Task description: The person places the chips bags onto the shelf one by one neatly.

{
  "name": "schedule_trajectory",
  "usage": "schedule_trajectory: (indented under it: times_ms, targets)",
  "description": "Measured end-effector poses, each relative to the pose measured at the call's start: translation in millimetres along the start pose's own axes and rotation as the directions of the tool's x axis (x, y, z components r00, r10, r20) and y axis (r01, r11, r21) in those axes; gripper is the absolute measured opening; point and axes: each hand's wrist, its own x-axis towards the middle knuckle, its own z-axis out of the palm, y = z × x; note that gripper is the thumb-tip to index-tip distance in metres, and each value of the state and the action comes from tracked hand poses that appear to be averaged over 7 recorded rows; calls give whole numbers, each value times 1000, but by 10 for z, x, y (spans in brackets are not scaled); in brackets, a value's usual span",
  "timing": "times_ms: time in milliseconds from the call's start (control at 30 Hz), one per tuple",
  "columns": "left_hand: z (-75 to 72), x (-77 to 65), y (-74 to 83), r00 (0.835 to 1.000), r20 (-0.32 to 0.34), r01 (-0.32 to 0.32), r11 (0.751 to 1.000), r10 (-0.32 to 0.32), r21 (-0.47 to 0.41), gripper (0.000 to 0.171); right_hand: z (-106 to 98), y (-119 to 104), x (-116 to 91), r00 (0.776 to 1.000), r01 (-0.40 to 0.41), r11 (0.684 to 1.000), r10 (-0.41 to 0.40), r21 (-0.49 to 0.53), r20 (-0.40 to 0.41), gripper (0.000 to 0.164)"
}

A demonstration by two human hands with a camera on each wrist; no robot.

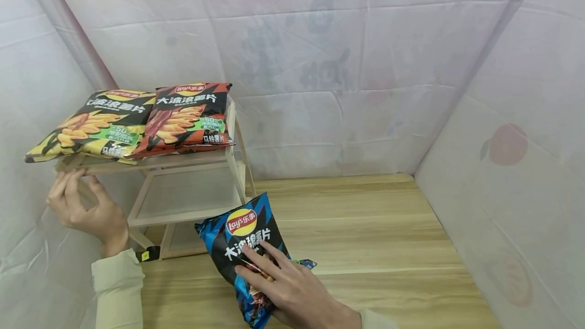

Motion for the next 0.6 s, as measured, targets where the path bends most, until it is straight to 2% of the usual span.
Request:
schedule_trajectory:
  times_ms: [233,500,600]
  targets:
    - [13,8,28,1000,-7,-8,1000,8,-6,14,11,-41,54,999,34,999,-34,-4,-37,85]
    - [20,12,32,1000,-7,-8,1000,8,-11,13,24,-102,93,1000,17,999,-16,34,-25,65]
    - [22,7,25,1000,-8,-8,1000,8,-11,13,34,-116,119,998,40,999,-39,25,-48,61]
